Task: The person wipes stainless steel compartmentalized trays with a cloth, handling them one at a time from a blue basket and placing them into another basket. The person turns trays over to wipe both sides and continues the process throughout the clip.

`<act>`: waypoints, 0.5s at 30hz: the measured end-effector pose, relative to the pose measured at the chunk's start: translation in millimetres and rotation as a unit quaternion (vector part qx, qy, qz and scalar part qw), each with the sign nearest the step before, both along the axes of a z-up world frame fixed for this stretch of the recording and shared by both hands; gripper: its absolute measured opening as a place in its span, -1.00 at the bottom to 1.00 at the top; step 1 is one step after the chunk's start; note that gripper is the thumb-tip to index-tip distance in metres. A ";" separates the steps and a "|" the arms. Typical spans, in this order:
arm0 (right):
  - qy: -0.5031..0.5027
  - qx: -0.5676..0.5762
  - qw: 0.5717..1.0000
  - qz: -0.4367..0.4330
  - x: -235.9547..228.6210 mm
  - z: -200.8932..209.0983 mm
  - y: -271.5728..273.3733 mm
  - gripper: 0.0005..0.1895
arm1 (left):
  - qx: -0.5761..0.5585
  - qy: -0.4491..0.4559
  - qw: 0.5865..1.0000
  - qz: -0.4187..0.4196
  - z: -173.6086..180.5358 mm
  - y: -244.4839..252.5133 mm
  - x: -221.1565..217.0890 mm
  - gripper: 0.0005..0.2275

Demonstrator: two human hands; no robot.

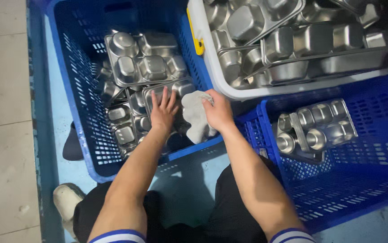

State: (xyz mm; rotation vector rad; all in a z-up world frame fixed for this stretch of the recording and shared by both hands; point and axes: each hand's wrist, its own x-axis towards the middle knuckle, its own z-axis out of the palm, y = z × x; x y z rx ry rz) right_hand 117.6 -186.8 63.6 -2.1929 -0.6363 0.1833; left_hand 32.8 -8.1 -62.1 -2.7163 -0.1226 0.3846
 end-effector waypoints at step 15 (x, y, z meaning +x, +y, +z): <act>0.027 0.017 0.999 -0.019 2.3 18.7 -21.6 -0.77 | -0.046 -0.093 0.994 -0.019 115.8 57.9 16.7 -0.48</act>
